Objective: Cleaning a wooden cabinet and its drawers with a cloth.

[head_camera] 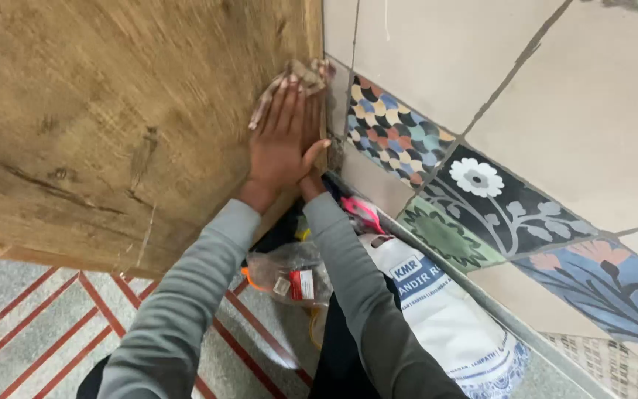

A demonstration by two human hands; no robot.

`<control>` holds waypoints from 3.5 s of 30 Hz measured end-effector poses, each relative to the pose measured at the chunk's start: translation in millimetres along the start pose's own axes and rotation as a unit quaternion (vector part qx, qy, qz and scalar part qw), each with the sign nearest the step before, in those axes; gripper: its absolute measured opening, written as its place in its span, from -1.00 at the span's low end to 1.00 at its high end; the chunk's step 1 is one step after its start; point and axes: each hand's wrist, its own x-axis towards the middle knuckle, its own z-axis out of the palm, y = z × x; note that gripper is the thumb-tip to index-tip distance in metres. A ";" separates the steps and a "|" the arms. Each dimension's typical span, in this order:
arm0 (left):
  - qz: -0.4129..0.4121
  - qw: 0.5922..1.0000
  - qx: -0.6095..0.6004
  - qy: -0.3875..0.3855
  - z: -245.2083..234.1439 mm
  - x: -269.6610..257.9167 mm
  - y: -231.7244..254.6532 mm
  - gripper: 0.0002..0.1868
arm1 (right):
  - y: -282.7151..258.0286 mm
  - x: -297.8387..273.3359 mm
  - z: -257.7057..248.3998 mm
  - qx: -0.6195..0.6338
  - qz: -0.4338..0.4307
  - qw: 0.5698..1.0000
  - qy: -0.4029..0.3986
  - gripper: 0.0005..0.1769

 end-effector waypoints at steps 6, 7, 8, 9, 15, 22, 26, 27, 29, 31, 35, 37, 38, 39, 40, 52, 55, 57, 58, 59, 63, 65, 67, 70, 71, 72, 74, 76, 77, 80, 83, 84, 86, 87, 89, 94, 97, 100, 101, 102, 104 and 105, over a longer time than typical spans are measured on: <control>0.000 0.999 0.005 -0.039 4.7 -42.7 -9.3 0.00 | 30.4 -31.6 -4.0 -0.300 0.031 0.953 0.020 -0.22; 0.009 0.999 0.006 -0.041 6.0 -33.9 -9.5 0.00 | 25.9 -23.8 -7.8 -0.297 0.023 0.954 0.025 -0.22; 0.012 0.999 0.002 -0.039 7.3 -26.7 -9.4 0.01 | 21.8 -18.2 -11.5 -0.263 0.016 0.964 0.027 -0.22; 0.016 0.999 -0.002 -0.037 8.1 -20.5 -10.5 0.01 | 19.2 -12.8 -14.6 -0.228 0.009 0.973 0.029 -0.22; 0.035 0.998 -0.028 -0.048 26.1 21.2 -8.7 0.02 | 41.5 18.5 -47.9 0.114 -0.094 0.988 0.035 -0.21; -0.008 0.997 0.013 -0.071 -51.1 -18.5 -6.6 0.02 | 24.2 -18.3 67.9 0.100 -0.045 0.993 0.045 -0.22; -0.146 0.987 0.055 -0.028 -94.0 -115.1 -22.3 0.05 | 79.4 -30.5 111.9 -0.369 -0.062 0.908 -0.188 -0.31; -0.185 0.980 0.071 -0.008 -95.0 -150.4 -30.7 0.09 | 118.0 -31.2 103.8 -0.634 -0.084 0.737 -0.219 -0.38; -0.200 0.976 0.083 0.001 -68.1 -201.3 -49.5 0.10 | 112.0 -32.9 98.1 -0.584 -0.074 0.782 -0.205 -0.37; -0.214 0.972 0.097 0.010 -56.1 -215.7 -59.3 0.11 | 105.6 -33.3 94.6 -0.531 -0.065 0.824 -0.189 -0.35; -0.203 0.979 0.022 -0.008 -66.7 -140.3 -34.2 0.08 | 75.2 -40.3 78.6 -0.287 0.002 0.950 -0.124 -0.26; -0.158 0.987 -0.011 -0.036 -68.9 -89.5 -25.5 0.03 | 57.9 -38.9 69.0 -0.204 0.019 0.974 -0.091 -0.23; -0.114 0.992 -0.025 -0.052 -64.2 -74.9 -20.5 0.03 | 51.8 -44.2 64.8 -0.116 0.044 0.990 -0.061 -0.19; -0.071 0.994 -0.040 -0.067 -60.3 -60.5 -16.0 0.03 | 45.6 -49.6 61.1 -0.028 0.069 0.997 -0.028 -0.15; -0.078 0.994 -0.036 -0.062 -64.0 -66.0 -16.8 0.03 | 48.1 -51.7 72.9 -0.027 0.075 0.996 -0.036 -0.15; -0.185 0.977 0.084 0.066 -64.5 -257.2 -71.8 0.01 | 84.9 -66.8 191.5 -0.712 -0.336 0.606 -0.117 -0.35; -0.198 0.973 0.100 0.064 -65.0 -215.3 -56.3 0.03 | 105.9 -61.4 122.5 -0.517 -0.148 0.823 -0.181 -0.34; -0.197 0.980 -0.017 0.008 -80.2 -158.8 -37.9 -0.04 | 120.2 -55.7 77.6 -0.112 0.159 0.952 -0.235 -0.31; -0.201 0.979 -0.019 0.011 -79.8 -138.5 -32.7 -0.04 | 120.7 -57.4 78.0 -0.113 0.163 0.951 -0.237 -0.31; -0.154 0.987 -0.038 0.005 -79.6 -118.5 -27.6 -0.03 | 121.2 -59.6 78.3 -0.090 0.163 0.954 -0.234 -0.30; -0.087 0.995 -0.047 0.002 -64.4 -101.0 -25.9 -0.03 | 122.0 -70.4 86.0 0.008 0.158 0.964 -0.214 -0.27; -0.120 0.993 -0.018 0.002 -73.4 -121.8 -30.5 0.00 | 122.5 -67.9 101.2 0.047 0.148 0.966 -0.206 -0.26; -0.153 0.988 0.011 -0.006 -81.2 -159.9 -40.0 0.04 | 125.7 -71.9 114.1 0.090 0.139 0.968 -0.191 -0.25; -0.163 0.982 0.037 0.087 -77.6 -231.1 -61.2 -0.02 | 124.5 -69.5 119.8 0.144 0.123 0.966 -0.175 -0.23; -0.172 0.979 0.062 0.096 -67.4 -251.0 -67.7 -0.03 | 120.7 -63.6 116.8 0.118 0.130 0.968 -0.177 -0.21; -0.181 0.974 0.085 0.103 -57.3 -273.3 -73.5 -0.03 | 117.8 -61.1 113.4 0.092 0.137 0.970 -0.177 -0.19; -0.184 0.975 0.082 0.095 -58.6 -256.3 -69.5 -0.03 | 112.2 -62.5 105.4 0.065 0.146 0.971 -0.176 -0.17; -0.194 0.974 0.075 0.090 -57.7 -223.7 -59.3 -0.04 | 106.2 -69.6 94.2 0.034 0.164 0.971 -0.173 -0.14; -0.206 0.978 0.030 0.012 -57.3 -197.3 -53.3 -0.15 | 103.1 -73.2 87.9 0.004 0.180 0.968 -0.173 -0.11; -0.162 0.985 -0.052 -0.027 -62.9 -132.2 -35.5 -0.16 | 64.0 -86.4 118.4 0.051 0.094 0.982 -0.157 -0.04; -0.083 0.995 -0.057 0.005 -48.4 -123.7 -33.9 -0.04 | 64.0 -93.4 130.3 0.132 -0.021 0.989 -0.059 -0.03; -0.052 0.998 -0.029 -0.004 -40.3 -124.9 -38.1 -0.03 | 72.8 -89.5 127.5 0.137 -0.039 0.990 0.020 -0.06; -0.065 0.997 -0.027 0.000 -53.0 -140.3 -43.0 -0.03 | 81.2 -82.8 170.0 0.232 -0.066 0.970 0.017 -0.08; -0.074 0.997 -0.026 0.005 -59.9 -145.4 -46.6 -0.03 | 84.8 -76.6 191.9 0.324 -0.098 0.941 0.016 -0.10; -0.131 0.991 0.000 -0.002 -74.6 -178.2 -51.1 -0.03 | 121.8 -79.0 114.6 0.249 0.018 0.968 0.004 -0.12; -0.230 0.970 0.078 0.010 -41.4 -292.3 -72.8 -0.02 | 140.4 -69.4 78.3 0.146 0.110 0.983 -0.015 -0.13; -0.250 0.964 0.085 -0.010 -42.0 -300.9 -64.2 -0.05 | 142.7 -90.8 75.6 0.123 0.101 0.987 -0.007 -0.12; -0.261 0.958 0.093 -0.070 -51.5 -251.5 -65.4 -0.04 | 145.3 -87.2 77.0 0.096 0.089 0.991 -0.018 -0.11; -0.216 0.972 0.085 -0.045 -58.7 -229.0 -67.8 -0.05 | 144.5 -80.3 75.5 0.082 0.078 0.993 -0.024 -0.11; -0.178 0.981 0.073 -0.024 -65.1 -213.4 -62.9 -0.06 | 141.7 -85.6 71.7 0.064 0.076 0.995 -0.025 -0.11; -0.153 0.986 0.061 -0.013 -72.2 -179.4 -57.4 -0.04 | 138.4 -85.3 73.6 0.043 0.087 0.995 -0.027 -0.10; -0.120 0.991 0.054 -0.001 -77.1 -163.8 -54.4 -0.02 | 136.6 -87.1 75.6 0.026 0.090 0.995 -0.030 -0.10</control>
